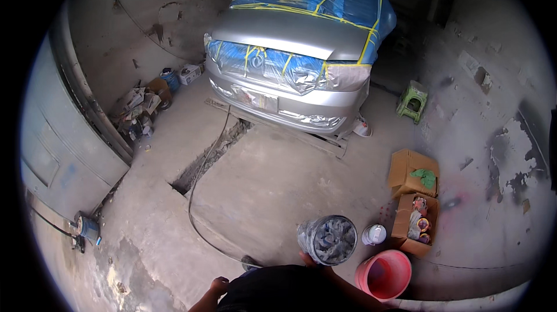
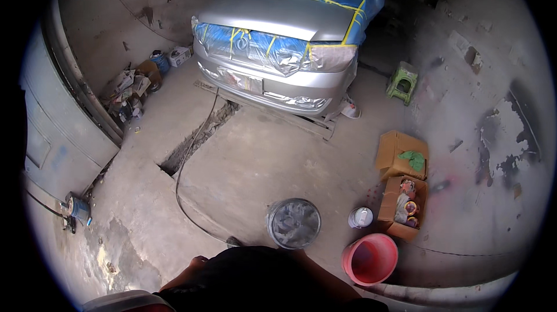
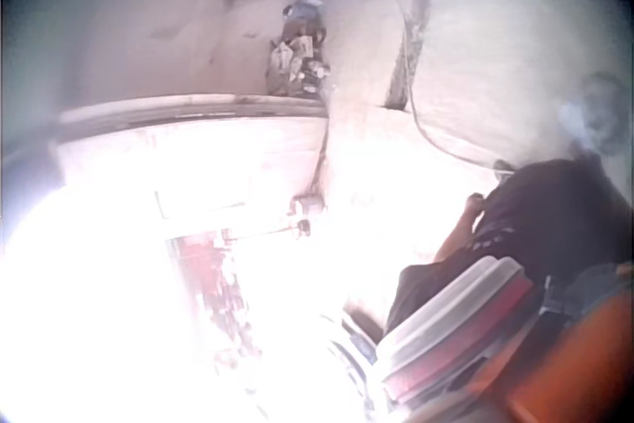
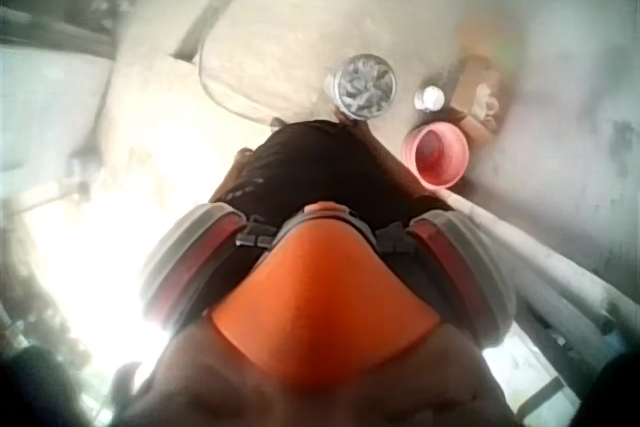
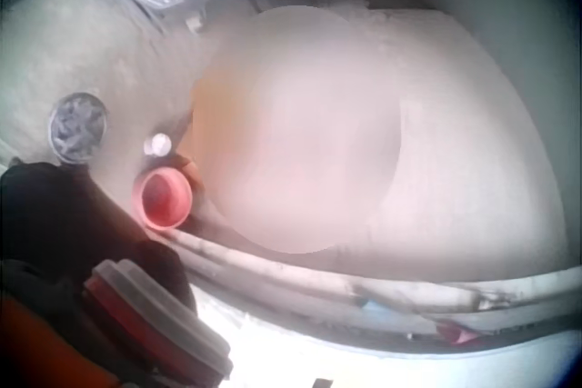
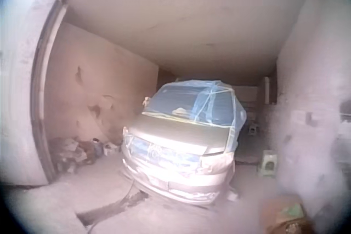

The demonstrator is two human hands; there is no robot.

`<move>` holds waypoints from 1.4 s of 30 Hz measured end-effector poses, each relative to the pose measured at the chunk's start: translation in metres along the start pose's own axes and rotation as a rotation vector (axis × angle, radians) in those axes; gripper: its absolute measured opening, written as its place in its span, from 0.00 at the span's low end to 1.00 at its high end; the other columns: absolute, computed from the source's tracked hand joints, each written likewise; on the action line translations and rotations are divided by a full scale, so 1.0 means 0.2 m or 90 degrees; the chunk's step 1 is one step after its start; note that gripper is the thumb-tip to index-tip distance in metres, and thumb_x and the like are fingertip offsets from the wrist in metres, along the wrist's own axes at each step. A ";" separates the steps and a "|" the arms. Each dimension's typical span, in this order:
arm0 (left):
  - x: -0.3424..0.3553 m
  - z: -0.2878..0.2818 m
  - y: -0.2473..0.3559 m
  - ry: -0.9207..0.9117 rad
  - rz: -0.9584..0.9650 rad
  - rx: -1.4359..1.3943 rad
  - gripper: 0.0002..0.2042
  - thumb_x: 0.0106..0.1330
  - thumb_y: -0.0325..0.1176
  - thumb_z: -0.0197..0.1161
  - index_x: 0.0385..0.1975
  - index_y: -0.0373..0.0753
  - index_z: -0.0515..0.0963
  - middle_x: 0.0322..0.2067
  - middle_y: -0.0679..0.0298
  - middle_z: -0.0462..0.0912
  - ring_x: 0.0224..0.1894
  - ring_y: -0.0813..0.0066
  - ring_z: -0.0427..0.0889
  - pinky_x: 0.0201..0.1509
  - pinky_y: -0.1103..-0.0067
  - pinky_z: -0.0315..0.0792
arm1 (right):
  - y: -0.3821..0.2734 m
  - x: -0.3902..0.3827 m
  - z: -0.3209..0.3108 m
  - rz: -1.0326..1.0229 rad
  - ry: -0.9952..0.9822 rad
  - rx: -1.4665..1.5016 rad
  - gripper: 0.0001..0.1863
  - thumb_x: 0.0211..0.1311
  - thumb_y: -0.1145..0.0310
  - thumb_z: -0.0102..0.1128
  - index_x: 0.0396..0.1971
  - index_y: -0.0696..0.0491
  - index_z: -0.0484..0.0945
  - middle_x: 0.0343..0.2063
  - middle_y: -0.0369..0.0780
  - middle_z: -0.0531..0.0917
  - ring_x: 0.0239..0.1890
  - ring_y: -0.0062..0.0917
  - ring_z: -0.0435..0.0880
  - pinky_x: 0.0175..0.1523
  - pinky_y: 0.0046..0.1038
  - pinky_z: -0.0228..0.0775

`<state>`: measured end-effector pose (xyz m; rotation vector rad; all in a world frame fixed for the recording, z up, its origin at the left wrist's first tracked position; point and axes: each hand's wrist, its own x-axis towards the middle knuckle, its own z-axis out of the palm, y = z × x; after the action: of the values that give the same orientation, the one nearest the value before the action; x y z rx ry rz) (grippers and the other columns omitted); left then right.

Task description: The person uses a spray gun to apply a coat of silver paint to the front section of a car. The vehicle's hood, windshield, and side windows are masked with plastic and tape to protect them from overspray. The person moves around the front of the car, systematically covering the bumper and fenders with the paint.

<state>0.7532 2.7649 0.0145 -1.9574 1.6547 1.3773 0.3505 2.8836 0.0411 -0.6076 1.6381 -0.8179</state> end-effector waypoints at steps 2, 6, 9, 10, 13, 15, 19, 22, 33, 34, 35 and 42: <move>0.01 0.00 -0.02 -0.006 -0.015 0.011 0.15 0.52 0.37 0.60 0.40 0.42 0.79 0.26 0.60 0.82 0.22 0.73 0.78 0.25 0.75 0.73 | 0.12 0.08 0.00 -0.139 0.014 -0.155 0.18 0.54 0.73 0.58 0.47 0.50 0.76 0.52 0.39 0.72 0.56 0.30 0.65 0.61 0.33 0.52; 0.00 0.00 -0.02 -0.002 -0.001 0.023 0.14 0.52 0.36 0.59 0.40 0.42 0.79 0.24 0.60 0.81 0.21 0.73 0.78 0.25 0.75 0.73 | 0.12 0.05 0.01 -0.259 0.041 -0.145 0.14 0.53 0.72 0.59 0.42 0.51 0.76 0.44 0.39 0.73 0.49 0.28 0.67 0.54 0.32 0.55; -0.03 0.00 -0.02 0.004 0.011 0.027 0.14 0.53 0.35 0.58 0.39 0.42 0.79 0.23 0.60 0.81 0.21 0.73 0.78 0.25 0.75 0.73 | 0.02 -0.01 0.03 -0.298 0.047 -0.074 0.12 0.53 0.70 0.61 0.38 0.53 0.76 0.37 0.38 0.75 0.41 0.25 0.70 0.46 0.29 0.61; -0.03 0.00 0.01 -0.006 0.009 0.036 0.14 0.53 0.36 0.58 0.39 0.42 0.79 0.23 0.59 0.81 0.21 0.73 0.78 0.25 0.75 0.74 | 0.02 -0.02 0.02 -0.293 0.049 -0.081 0.11 0.54 0.69 0.61 0.38 0.53 0.76 0.36 0.37 0.75 0.40 0.25 0.70 0.45 0.29 0.62; -0.01 0.01 -0.03 0.012 0.044 0.040 0.13 0.53 0.36 0.58 0.38 0.43 0.80 0.23 0.59 0.81 0.21 0.73 0.78 0.26 0.75 0.74 | 0.03 -0.04 0.01 -0.282 0.037 -0.095 0.11 0.54 0.69 0.61 0.37 0.53 0.76 0.35 0.37 0.76 0.38 0.24 0.70 0.44 0.28 0.62; 0.04 0.00 -0.06 0.012 0.066 0.092 0.13 0.53 0.35 0.58 0.38 0.42 0.80 0.25 0.58 0.82 0.24 0.71 0.80 0.30 0.75 0.75 | 0.03 -0.04 0.01 -0.275 0.030 -0.099 0.10 0.54 0.68 0.60 0.37 0.53 0.76 0.34 0.37 0.76 0.37 0.24 0.71 0.42 0.28 0.63; -0.01 0.01 0.05 0.011 0.075 0.048 0.13 0.52 0.33 0.57 0.37 0.39 0.79 0.30 0.54 0.82 0.30 0.67 0.83 0.37 0.73 0.77 | 0.07 -0.08 -0.03 -0.261 0.029 -0.109 0.09 0.55 0.68 0.60 0.36 0.53 0.76 0.32 0.36 0.76 0.34 0.23 0.71 0.40 0.27 0.63; 0.01 -0.01 0.00 0.019 0.096 0.059 0.13 0.52 0.33 0.57 0.37 0.38 0.79 0.30 0.53 0.82 0.31 0.66 0.83 0.38 0.73 0.77 | 0.08 -0.09 -0.02 -0.259 0.017 -0.110 0.09 0.56 0.67 0.60 0.35 0.53 0.76 0.30 0.36 0.76 0.33 0.23 0.72 0.38 0.26 0.64; -0.04 0.06 -0.03 0.013 0.081 0.068 0.14 0.51 0.35 0.58 0.38 0.39 0.79 0.33 0.52 0.82 0.33 0.63 0.82 0.38 0.72 0.76 | -0.40 -0.35 -0.05 -0.262 0.152 0.091 0.09 0.58 0.65 0.58 0.35 0.54 0.77 0.25 0.33 0.78 0.25 0.19 0.73 0.32 0.24 0.66; -0.01 0.08 -0.01 0.007 0.097 0.066 0.15 0.51 0.35 0.58 0.38 0.39 0.79 0.34 0.52 0.82 0.33 0.63 0.82 0.39 0.72 0.76 | -0.46 -0.37 -0.07 -0.301 0.180 0.122 0.12 0.59 0.67 0.57 0.41 0.54 0.77 0.24 0.32 0.78 0.23 0.16 0.73 0.29 0.22 0.66; 0.04 0.08 -0.06 0.041 0.156 0.063 0.16 0.50 0.36 0.59 0.39 0.38 0.79 0.32 0.53 0.83 0.32 0.64 0.83 0.39 0.73 0.76 | -0.54 -0.36 -0.07 -0.337 0.161 0.190 0.10 0.58 0.68 0.57 0.39 0.55 0.76 0.26 0.34 0.78 0.25 0.17 0.74 0.31 0.23 0.67; -0.28 -0.06 0.89 -0.021 0.429 -0.084 0.18 0.60 0.35 0.56 0.48 0.33 0.72 0.35 0.52 0.81 0.39 0.65 0.81 0.44 0.75 0.73 | -1.14 -0.46 -0.21 -0.411 0.154 0.297 0.21 0.61 0.72 0.52 0.54 0.54 0.64 0.39 0.38 0.77 0.27 0.17 0.76 0.30 0.20 0.69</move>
<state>0.6102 2.7335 0.1298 -1.4650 2.3870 1.7506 0.3219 2.8188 0.2803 -0.7264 1.3856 -1.7440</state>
